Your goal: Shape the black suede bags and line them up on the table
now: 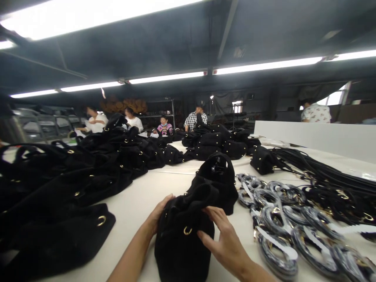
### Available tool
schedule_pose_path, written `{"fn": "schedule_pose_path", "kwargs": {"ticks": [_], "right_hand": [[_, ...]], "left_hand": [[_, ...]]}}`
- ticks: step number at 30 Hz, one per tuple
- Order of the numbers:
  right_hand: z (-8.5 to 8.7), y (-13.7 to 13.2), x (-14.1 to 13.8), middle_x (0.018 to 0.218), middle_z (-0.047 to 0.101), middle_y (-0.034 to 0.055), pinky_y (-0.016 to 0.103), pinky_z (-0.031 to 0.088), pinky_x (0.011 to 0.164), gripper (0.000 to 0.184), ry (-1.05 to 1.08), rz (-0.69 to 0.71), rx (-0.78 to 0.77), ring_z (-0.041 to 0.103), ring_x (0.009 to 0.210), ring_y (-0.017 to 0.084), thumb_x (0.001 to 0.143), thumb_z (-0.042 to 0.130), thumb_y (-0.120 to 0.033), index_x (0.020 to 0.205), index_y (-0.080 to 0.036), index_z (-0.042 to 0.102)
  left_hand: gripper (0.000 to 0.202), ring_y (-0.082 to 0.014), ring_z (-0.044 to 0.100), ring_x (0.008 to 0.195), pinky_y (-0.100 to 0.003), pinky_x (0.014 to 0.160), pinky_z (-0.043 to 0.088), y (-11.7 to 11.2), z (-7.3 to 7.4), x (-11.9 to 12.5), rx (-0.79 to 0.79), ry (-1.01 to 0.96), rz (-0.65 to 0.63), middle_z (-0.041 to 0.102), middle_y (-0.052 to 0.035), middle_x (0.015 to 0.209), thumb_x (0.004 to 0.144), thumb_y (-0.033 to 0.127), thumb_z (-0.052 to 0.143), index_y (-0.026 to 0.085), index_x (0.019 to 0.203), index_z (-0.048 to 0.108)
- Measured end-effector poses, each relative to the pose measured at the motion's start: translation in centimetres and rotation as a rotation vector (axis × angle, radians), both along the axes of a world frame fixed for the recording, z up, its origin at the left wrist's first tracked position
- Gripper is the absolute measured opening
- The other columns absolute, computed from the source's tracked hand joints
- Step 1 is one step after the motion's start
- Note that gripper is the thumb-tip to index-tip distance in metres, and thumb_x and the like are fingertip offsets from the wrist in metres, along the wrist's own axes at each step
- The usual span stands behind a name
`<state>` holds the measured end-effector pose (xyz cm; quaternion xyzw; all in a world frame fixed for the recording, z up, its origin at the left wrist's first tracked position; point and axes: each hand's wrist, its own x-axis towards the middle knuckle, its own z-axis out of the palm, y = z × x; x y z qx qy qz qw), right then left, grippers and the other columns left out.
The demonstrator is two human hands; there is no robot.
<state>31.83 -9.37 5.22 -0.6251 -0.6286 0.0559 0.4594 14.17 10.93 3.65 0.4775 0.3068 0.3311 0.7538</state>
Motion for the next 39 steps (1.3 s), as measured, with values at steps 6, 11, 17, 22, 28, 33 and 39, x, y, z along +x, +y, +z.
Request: {"fn": "schedule_pose_path", "kwargs": {"ticks": [6,11,17,22,28,33,39], "right_hand": [[-1.9,0.8,-0.1,0.135,0.055,0.0137,0.057,0.045,0.108,0.056,-0.096,-0.165,0.051,0.050,0.128,0.034,0.085,0.066,-0.034,0.137,-0.021,0.053],[1.6,-0.1,0.5,0.114,0.065,0.0070,0.038,0.054,0.080,0.060,0.157,-0.027,-0.102,0.061,0.095,0.023,0.082,0.069,-0.041,0.136,-0.022,0.053],[3.4,-0.9,1.2,0.096,0.069,0.0046,0.033,0.050,0.075,0.031,0.254,-0.014,-0.036,0.060,0.085,0.020,0.086,0.069,-0.048,0.100,-0.020,0.074],[3.9,-2.1,0.2,0.104,0.070,0.0058,0.040,0.051,0.088,0.019,-0.170,-0.119,0.340,0.060,0.100,0.024,0.091,0.068,-0.032,0.108,-0.027,0.074],[4.4,-2.5,-1.0,0.099,0.073,0.0063,0.033,0.058,0.079,0.023,-0.331,-0.048,0.539,0.066,0.095,0.022,0.091,0.061,-0.011,0.110,-0.023,0.067],[2.7,-2.7,-1.3,0.111,0.071,0.0100,0.031,0.058,0.086,0.034,-0.239,-0.022,0.464,0.069,0.102,0.022,0.096,0.050,-0.014,0.128,-0.022,0.057],[0.9,-1.6,-2.3,0.085,0.073,0.0088,0.031,0.058,0.073,0.027,0.073,0.183,0.225,0.070,0.078,0.023,0.096,0.050,-0.039,0.098,-0.024,0.073]], "left_hand": [[0.060,-0.0232,0.070,0.090,-0.032,0.083,0.054,0.4,0.1,0.1,0.033,0.079,0.048,0.074,-0.0119,0.102,0.068,0.042,0.086,0.012,0.116,0.064],[0.063,-0.0232,0.069,0.095,-0.032,0.087,0.053,0.2,0.0,0.6,0.086,0.126,0.078,0.073,-0.0124,0.108,0.071,0.046,0.083,0.013,0.121,0.064],[0.064,-0.0244,0.067,0.096,-0.035,0.087,0.051,-0.5,-0.2,1.5,0.158,0.169,0.002,0.074,-0.0115,0.109,0.069,0.051,0.081,0.015,0.119,0.067],[0.053,-0.0264,0.068,0.098,-0.036,0.089,0.052,-1.4,-0.3,2.3,0.257,0.234,-0.016,0.075,-0.0128,0.107,0.071,0.048,0.075,0.013,0.111,0.070],[0.023,-0.0304,0.066,0.094,-0.040,0.089,0.046,-1.8,2.6,1.4,0.524,0.460,0.271,0.073,-0.0129,0.094,0.072,0.038,0.071,0.017,0.083,0.071],[0.035,-0.0263,0.062,0.072,-0.034,0.072,0.040,-6.3,6.3,-0.4,0.824,0.754,0.241,0.067,-0.0048,0.072,0.082,0.059,0.061,0.025,0.081,0.069],[0.041,-0.0265,0.064,0.092,-0.033,0.083,0.045,-9.8,7.4,-2.4,0.884,0.750,-0.061,0.073,-0.0045,0.096,0.085,0.063,0.056,0.027,0.095,0.073]]}}
